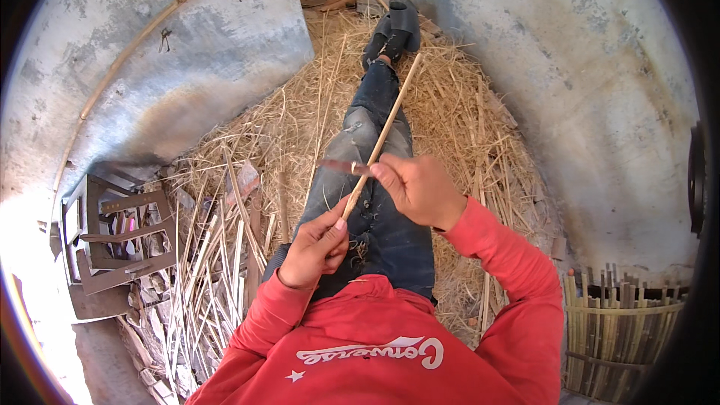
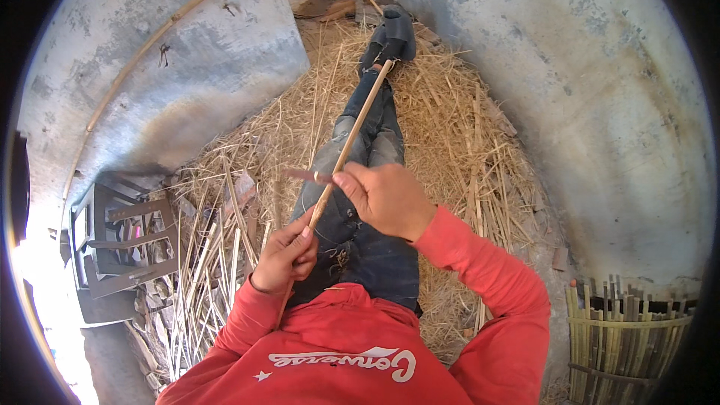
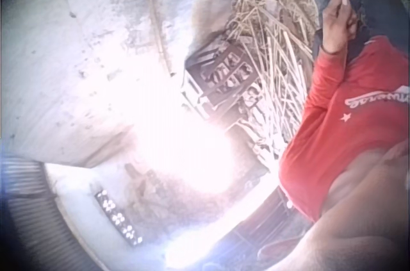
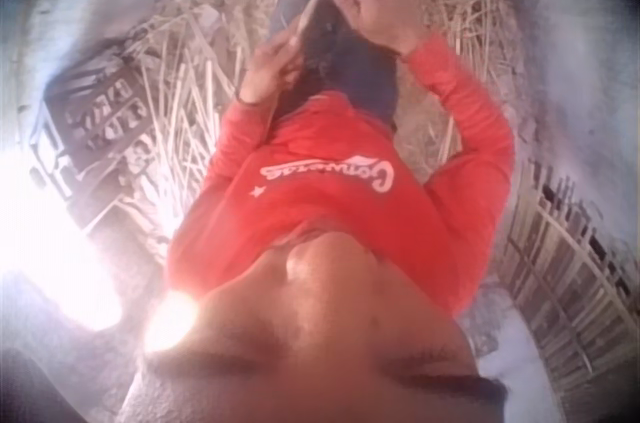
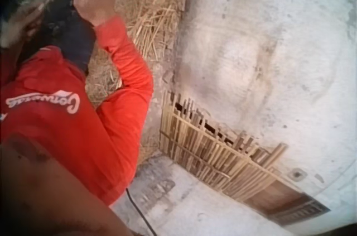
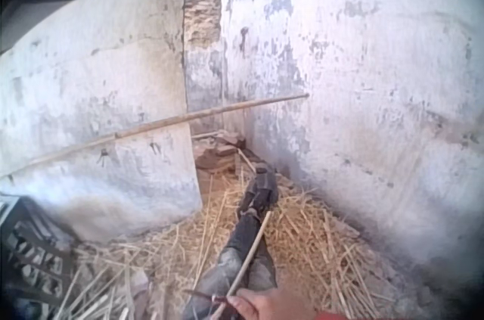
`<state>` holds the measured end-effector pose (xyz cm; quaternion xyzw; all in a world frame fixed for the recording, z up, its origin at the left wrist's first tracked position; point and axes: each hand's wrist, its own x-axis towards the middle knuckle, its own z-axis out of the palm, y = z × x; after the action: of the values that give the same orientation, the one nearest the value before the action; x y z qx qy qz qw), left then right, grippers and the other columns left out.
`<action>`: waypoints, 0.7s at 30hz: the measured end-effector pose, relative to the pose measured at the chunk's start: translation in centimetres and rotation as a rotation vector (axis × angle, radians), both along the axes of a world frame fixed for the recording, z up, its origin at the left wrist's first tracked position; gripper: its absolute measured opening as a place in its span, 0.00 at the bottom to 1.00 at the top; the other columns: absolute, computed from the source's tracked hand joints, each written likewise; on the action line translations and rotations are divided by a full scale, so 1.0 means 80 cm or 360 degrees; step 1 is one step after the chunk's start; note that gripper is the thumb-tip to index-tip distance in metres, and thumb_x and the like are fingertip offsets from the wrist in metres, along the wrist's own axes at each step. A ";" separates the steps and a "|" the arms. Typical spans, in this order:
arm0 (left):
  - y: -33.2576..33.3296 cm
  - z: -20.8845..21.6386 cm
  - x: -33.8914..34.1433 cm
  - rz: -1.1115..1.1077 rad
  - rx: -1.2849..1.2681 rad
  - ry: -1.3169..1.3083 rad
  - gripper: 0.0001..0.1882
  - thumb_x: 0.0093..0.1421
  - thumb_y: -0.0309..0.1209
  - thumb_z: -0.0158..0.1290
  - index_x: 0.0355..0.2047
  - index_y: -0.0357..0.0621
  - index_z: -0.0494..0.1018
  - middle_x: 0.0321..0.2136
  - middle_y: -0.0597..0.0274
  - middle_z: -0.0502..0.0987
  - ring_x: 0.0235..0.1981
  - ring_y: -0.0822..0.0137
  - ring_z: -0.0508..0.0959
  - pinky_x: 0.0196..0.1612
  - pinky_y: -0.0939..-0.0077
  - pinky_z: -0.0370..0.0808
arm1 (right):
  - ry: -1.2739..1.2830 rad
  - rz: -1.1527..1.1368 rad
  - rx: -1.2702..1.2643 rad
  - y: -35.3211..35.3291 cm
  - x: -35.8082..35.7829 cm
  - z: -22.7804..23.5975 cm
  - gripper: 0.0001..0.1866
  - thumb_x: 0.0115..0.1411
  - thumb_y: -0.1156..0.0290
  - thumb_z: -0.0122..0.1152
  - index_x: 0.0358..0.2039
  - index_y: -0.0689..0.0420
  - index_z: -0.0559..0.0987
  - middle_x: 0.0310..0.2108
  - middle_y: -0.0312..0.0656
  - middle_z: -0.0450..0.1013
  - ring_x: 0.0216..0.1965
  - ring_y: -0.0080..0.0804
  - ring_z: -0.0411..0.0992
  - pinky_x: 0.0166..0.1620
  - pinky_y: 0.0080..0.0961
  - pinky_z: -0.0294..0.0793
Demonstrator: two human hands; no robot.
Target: The person scrapes a long wood stalk using a knife while sitting on a straw-covered floor.
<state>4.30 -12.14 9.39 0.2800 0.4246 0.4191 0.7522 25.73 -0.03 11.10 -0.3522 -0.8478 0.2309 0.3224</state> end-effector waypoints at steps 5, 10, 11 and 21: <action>0.007 0.015 0.001 -0.0119 0.0155 0.0007 0.25 0.77 0.41 0.37 0.66 0.38 0.62 0.19 0.72 0.60 0.15 0.81 0.55 0.18 0.85 0.52 | 0.0763 -0.0328 -0.0211 0.024 -0.008 0.009 0.13 0.68 0.61 0.61 0.37 0.58 0.81 0.22 0.41 0.75 0.26 0.33 0.75 0.32 0.32 0.72; 0.003 0.023 0.015 -0.0357 0.0217 0.0212 0.28 0.77 0.47 0.33 0.54 0.32 0.68 0.19 0.69 0.65 0.16 0.80 0.60 0.19 0.85 0.59 | 0.1033 -0.0331 -0.0455 0.037 0.010 0.027 0.14 0.64 0.62 0.67 0.37 0.61 0.80 0.26 0.29 0.74 0.29 0.17 0.70 0.35 0.23 0.69; 0.004 0.028 0.010 -0.0543 0.0293 0.0373 0.26 0.77 0.44 0.34 0.58 0.32 0.66 0.25 0.63 0.70 0.21 0.76 0.67 0.24 0.84 0.65 | 0.1001 -0.0276 -0.0619 0.036 0.019 0.023 0.14 0.65 0.62 0.67 0.38 0.61 0.80 0.26 0.28 0.74 0.29 0.16 0.69 0.34 0.21 0.68; 0.003 0.224 -0.147 0.0419 0.1983 0.1777 0.32 0.70 0.41 0.37 0.69 0.33 0.56 0.65 0.47 0.65 0.64 0.55 0.68 0.58 0.62 0.70 | 0.1114 -0.0159 -0.1053 0.031 0.031 0.016 0.11 0.66 0.65 0.66 0.31 0.57 0.78 0.16 0.22 0.62 0.16 0.09 0.55 0.19 0.16 0.49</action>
<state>-7.45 -11.87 27.27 0.7576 0.4542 0.4609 0.0856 28.21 2.41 12.39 -0.3772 -0.5517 0.5769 0.4696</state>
